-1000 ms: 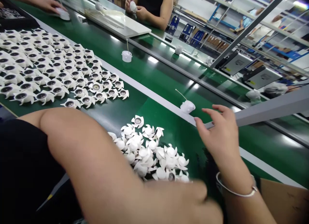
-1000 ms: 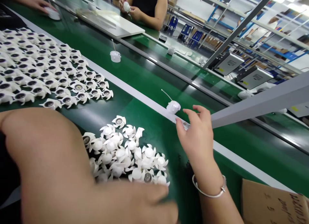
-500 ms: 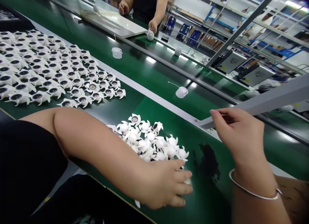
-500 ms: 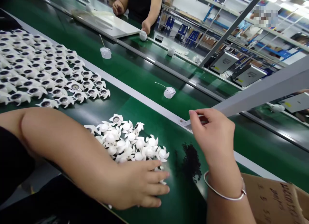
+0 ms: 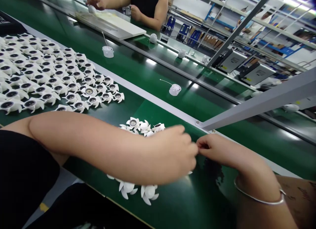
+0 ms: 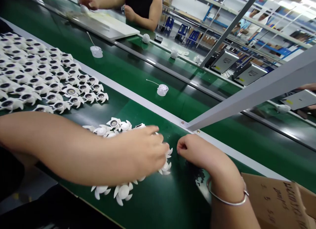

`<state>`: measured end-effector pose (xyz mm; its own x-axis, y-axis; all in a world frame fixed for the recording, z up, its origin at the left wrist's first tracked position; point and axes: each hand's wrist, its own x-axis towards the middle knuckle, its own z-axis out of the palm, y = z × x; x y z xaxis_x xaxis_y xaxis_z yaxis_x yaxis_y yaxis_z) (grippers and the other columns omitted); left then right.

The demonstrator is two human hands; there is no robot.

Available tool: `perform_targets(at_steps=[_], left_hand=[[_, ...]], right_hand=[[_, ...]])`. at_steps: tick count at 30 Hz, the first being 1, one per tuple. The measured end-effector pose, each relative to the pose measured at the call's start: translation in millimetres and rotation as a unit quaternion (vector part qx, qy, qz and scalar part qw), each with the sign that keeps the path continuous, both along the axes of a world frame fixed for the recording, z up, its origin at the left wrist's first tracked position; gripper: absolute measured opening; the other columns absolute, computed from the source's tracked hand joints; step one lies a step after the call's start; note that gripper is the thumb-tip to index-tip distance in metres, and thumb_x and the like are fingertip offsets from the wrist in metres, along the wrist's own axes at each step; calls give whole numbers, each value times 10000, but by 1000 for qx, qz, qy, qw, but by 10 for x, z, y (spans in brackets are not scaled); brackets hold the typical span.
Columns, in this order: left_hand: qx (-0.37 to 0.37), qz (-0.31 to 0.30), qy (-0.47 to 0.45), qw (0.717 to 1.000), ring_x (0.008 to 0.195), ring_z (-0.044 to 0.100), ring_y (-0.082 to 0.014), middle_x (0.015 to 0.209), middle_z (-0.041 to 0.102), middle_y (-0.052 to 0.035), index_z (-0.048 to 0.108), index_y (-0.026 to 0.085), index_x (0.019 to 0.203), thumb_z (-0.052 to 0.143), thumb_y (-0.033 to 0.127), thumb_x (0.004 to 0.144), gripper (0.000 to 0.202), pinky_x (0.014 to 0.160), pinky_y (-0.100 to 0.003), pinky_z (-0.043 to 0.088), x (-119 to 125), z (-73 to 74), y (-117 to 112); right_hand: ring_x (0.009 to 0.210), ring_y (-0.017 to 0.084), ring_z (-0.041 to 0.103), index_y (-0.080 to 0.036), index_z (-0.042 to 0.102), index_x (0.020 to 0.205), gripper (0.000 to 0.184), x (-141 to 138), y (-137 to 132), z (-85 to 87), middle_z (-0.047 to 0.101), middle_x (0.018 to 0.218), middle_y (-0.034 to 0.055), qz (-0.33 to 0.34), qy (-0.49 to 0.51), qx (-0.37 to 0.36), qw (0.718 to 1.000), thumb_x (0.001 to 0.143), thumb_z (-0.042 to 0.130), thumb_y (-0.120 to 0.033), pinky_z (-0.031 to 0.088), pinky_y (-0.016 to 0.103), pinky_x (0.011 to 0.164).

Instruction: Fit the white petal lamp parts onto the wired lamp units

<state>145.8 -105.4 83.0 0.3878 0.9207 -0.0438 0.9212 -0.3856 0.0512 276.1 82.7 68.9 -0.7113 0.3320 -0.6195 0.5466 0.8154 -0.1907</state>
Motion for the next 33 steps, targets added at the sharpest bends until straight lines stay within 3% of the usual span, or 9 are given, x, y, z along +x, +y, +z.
perform_targets(at_steps=[4, 7, 11, 17, 22, 25, 29, 33], left_hand=[[-104, 175, 49, 978, 786, 617, -239, 925, 695, -86, 718, 211, 1007, 746, 177, 648, 362, 703, -340, 420, -409, 344, 148], [-184, 215, 50, 958, 623, 570, -181, 752, 661, -43, 724, 196, 879, 714, 190, 684, 195, 613, -300, 385, -599, 375, 214], [-185, 175, 38, 966, 527, 524, -163, 656, 625, -47, 720, 181, 756, 643, 121, 688, 119, 558, -306, 356, -709, 217, 319], [-56, 127, 75, 987, 628, 558, -186, 802, 688, -87, 716, 177, 792, 615, 76, 694, 173, 514, -310, 316, -837, -63, 601], [31, 96, 77, 992, 686, 580, -174, 872, 701, -55, 708, 202, 783, 625, 129, 765, 112, 511, -303, 261, -892, -167, 718], [64, 71, 64, 993, 746, 601, -179, 962, 712, -50, 731, 218, 882, 605, 138, 799, 170, 524, -312, 256, -927, -199, 713], [40, 12, -56, 998, 855, 616, -207, 994, 728, -17, 753, 307, 1021, 724, 344, 755, 270, 586, -315, 304, -1036, -228, 706], [-61, -18, -163, 985, 765, 601, -178, 894, 737, -7, 784, 314, 994, 748, 421, 730, 287, 617, -319, 335, -1170, -231, 738]], right_hand=[[494, 118, 342, -209, 489, 526, 161, -63, -165, -4, 474, 520, -24, 14, -23, 74, 997, 662, 494, -123, 227, 300, 475], [487, 123, 325, -202, 373, 493, 227, -122, -283, 4, 428, 515, -11, 33, -49, 156, 986, 654, 486, -88, 224, 309, 481], [509, 146, 401, -211, 408, 511, 224, -202, -389, -7, 505, 575, 14, 24, -103, 218, 970, 660, 532, -99, 248, 308, 475], [645, 201, 538, -213, 569, 627, 89, -225, -402, -46, 600, 711, 48, 21, -101, 242, 965, 700, 603, -175, 312, 306, 506], [652, 204, 560, -205, 568, 612, 110, -237, -413, -30, 602, 705, 51, 12, -108, 254, 961, 712, 602, -176, 311, 303, 506], [654, 206, 570, -207, 554, 598, 137, -242, -435, -17, 610, 703, 54, 6, -109, 259, 960, 722, 585, -158, 316, 299, 501], [669, 215, 587, -209, 532, 596, 160, -236, -455, -13, 623, 713, 65, 12, -95, 260, 961, 733, 553, -130, 325, 299, 501], [664, 230, 596, -209, 462, 549, 205, -230, -427, -42, 623, 690, 83, 25, -59, 269, 961, 709, 562, -128, 311, 299, 488]])
